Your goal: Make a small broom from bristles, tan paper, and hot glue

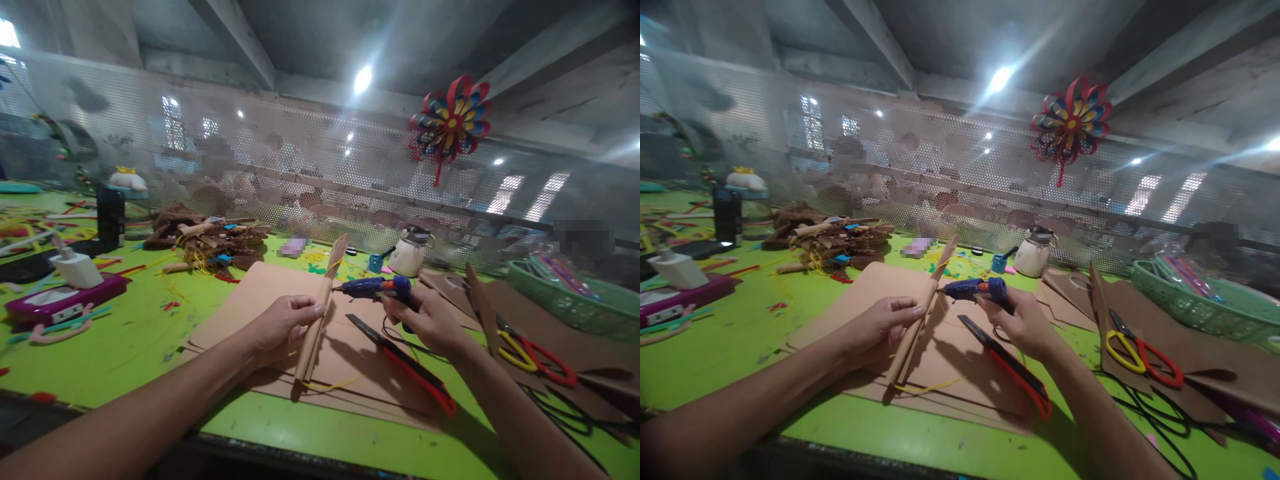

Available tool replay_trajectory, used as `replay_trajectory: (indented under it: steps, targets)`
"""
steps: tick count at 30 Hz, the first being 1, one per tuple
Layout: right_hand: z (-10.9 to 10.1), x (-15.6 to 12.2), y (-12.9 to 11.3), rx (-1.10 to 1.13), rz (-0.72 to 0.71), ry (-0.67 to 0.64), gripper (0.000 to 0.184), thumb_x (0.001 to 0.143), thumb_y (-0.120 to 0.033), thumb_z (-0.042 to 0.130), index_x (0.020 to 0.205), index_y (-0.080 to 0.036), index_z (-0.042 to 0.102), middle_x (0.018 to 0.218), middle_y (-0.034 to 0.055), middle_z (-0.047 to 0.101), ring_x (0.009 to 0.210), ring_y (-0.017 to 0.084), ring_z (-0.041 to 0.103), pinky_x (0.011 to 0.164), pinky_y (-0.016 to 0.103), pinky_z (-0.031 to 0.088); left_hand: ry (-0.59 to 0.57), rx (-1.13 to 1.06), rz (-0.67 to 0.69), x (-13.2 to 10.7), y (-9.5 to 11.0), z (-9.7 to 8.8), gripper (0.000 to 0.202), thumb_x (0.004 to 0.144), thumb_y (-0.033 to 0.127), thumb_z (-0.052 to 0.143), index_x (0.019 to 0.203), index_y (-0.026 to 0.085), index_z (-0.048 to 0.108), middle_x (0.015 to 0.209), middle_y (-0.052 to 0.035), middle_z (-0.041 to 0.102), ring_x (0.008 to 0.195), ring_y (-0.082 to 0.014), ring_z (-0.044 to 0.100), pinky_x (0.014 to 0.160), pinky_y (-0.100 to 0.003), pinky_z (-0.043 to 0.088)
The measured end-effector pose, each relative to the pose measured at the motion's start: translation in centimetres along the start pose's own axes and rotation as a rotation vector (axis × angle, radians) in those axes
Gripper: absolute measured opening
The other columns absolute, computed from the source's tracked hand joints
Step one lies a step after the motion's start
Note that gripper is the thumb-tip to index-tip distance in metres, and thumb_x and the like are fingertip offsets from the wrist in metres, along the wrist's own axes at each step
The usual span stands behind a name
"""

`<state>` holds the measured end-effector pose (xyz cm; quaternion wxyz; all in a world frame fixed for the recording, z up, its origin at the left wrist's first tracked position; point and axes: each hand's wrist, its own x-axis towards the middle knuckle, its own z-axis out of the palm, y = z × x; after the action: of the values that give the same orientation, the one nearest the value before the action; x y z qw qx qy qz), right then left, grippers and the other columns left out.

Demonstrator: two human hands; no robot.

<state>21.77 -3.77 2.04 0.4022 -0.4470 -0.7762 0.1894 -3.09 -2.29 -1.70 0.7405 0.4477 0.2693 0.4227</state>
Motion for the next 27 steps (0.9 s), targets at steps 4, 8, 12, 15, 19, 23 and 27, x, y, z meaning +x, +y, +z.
replay_trajectory:
  steps: [4,8,12,15,19,23,27]
  targets:
    - [-0.04,-0.05,0.22,-0.011,-0.010,0.010,0.031,0.086,-0.043,0.051,0.068,-0.017,0.052,0.060,0.0004,0.049,0.054,0.012,0.043,0.048,0.025,0.034,-0.012,0.003,-0.015,0.08,-0.03,-0.16,0.026,0.070,0.025,0.076,0.085,0.011,0.061,0.065,-0.0045,0.061,0.056,-0.0153,0.059,0.054,-0.029,0.050]
    - [-0.03,0.16,0.20,-0.026,-0.044,0.040,0.033,0.086,-0.044,0.050,0.067,-0.017,0.052,0.059,0.0015,0.050,0.055,0.013,0.043,0.048,0.025,0.035,-0.034,0.010,-0.031,0.04,-0.13,-0.25,0.025,0.072,0.028,0.074,0.086,0.013,0.060,0.063,-0.0040,0.061,0.052,-0.0162,0.058,0.050,-0.032,0.051]
    - [-0.02,0.23,0.10,-0.010,-0.039,0.049,0.034,0.086,-0.045,0.050,0.066,-0.017,0.051,0.059,0.0012,0.050,0.055,0.012,0.043,0.049,0.025,0.035,-0.017,0.011,-0.022,-0.04,-0.10,-0.15,0.021,0.073,0.025,0.073,0.083,0.012,0.060,0.063,-0.0040,0.061,0.051,-0.0146,0.058,0.052,-0.031,0.051]
    - [-0.08,0.13,0.05,0.015,-0.023,0.020,0.034,0.086,-0.044,0.050,0.067,-0.017,0.051,0.059,0.0009,0.049,0.054,0.012,0.043,0.049,0.025,0.034,-0.021,0.018,-0.014,-0.11,-0.03,-0.02,0.018,0.075,0.024,0.070,0.082,0.012,0.060,0.062,-0.0043,0.061,0.053,-0.0153,0.058,0.051,-0.030,0.050]
    - [-0.15,0.04,-0.17,0.009,-0.019,0.004,0.034,0.087,-0.044,0.049,0.066,-0.017,0.051,0.058,0.0010,0.049,0.052,0.012,0.041,0.047,0.025,0.033,-0.017,0.008,-0.014,-0.14,-0.01,0.06,0.017,0.076,0.023,0.070,0.083,0.012,0.059,0.062,-0.0041,0.061,0.054,-0.0160,0.059,0.052,-0.031,0.050]
    - [-0.09,0.05,-0.16,0.005,-0.021,0.020,0.034,0.088,-0.043,0.049,0.066,-0.017,0.052,0.060,0.0024,0.051,0.055,0.012,0.043,0.048,0.026,0.034,-0.002,-0.006,-0.017,-0.23,0.03,0.25,0.019,0.074,0.023,0.072,0.083,0.012,0.059,0.062,-0.0037,0.060,0.052,-0.0139,0.057,0.053,-0.029,0.049]
    - [-0.09,0.07,-0.05,0.042,-0.007,-0.022,0.034,0.088,-0.043,0.049,0.065,-0.017,0.051,0.060,0.0022,0.051,0.055,0.012,0.044,0.049,0.026,0.035,0.004,-0.031,-0.002,-0.41,0.11,0.57,0.023,0.071,0.023,0.075,0.082,0.011,0.060,0.062,-0.0047,0.061,0.056,-0.0141,0.058,0.054,-0.026,0.048]
